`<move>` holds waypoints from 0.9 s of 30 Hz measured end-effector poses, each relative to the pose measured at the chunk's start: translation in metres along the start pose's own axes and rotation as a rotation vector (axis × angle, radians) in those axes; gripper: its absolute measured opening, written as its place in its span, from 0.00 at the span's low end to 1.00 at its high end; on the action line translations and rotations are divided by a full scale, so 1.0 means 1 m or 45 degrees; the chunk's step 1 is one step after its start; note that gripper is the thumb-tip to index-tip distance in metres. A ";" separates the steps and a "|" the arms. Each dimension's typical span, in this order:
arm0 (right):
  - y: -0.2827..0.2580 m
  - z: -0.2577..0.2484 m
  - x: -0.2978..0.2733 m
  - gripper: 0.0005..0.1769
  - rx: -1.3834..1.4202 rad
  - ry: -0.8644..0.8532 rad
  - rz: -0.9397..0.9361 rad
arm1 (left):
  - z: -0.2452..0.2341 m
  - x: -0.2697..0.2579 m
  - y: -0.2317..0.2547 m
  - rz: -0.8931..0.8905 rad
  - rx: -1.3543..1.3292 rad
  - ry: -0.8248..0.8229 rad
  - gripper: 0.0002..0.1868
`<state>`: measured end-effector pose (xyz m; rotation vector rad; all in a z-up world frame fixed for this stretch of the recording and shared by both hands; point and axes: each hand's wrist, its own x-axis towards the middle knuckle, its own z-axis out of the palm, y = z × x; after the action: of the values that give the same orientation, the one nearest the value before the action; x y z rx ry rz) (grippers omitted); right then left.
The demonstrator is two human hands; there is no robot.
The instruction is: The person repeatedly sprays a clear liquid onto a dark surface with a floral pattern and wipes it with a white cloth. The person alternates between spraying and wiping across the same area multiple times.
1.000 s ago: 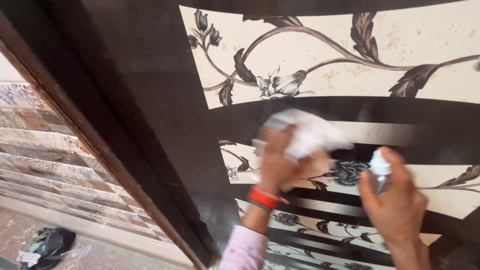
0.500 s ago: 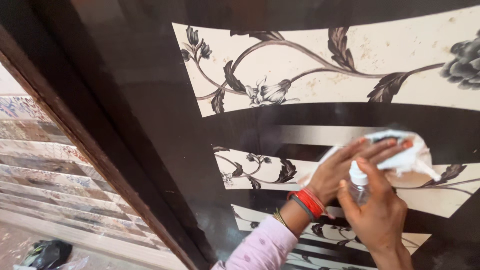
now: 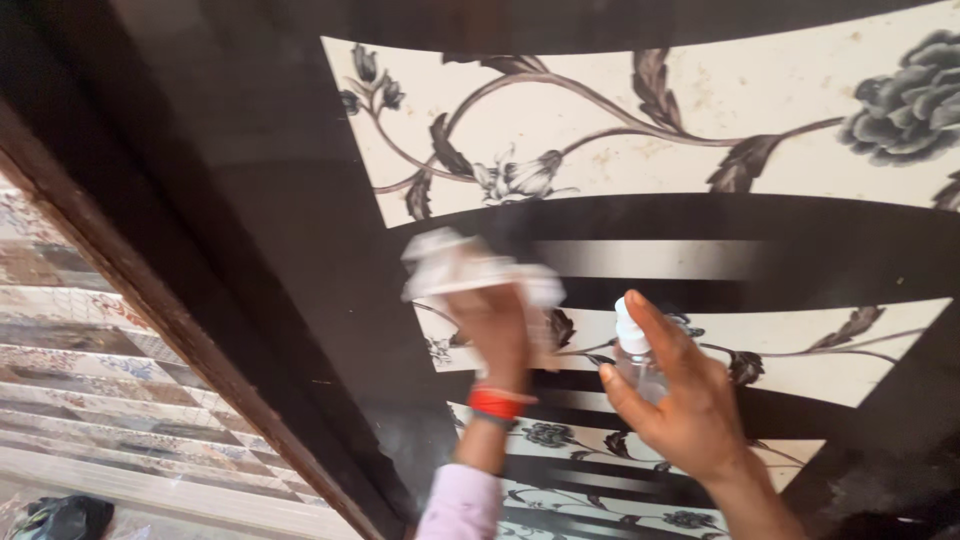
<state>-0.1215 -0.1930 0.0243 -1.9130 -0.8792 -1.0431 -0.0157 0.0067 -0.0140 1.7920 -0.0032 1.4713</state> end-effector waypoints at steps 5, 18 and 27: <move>-0.014 -0.011 0.026 0.47 -0.209 0.131 0.117 | 0.052 0.028 0.101 1.105 0.275 -0.486 0.36; -0.021 0.020 0.044 0.45 -0.024 0.151 0.171 | -0.027 0.025 0.009 -0.166 -0.175 0.182 0.32; -0.030 0.044 0.083 0.38 -0.290 0.128 -0.089 | -0.004 0.131 0.047 0.711 0.287 -0.254 0.25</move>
<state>-0.0962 -0.1239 0.0902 -2.0074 -0.8033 -1.3177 0.0018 0.0375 0.1211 2.2341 -0.4916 1.7119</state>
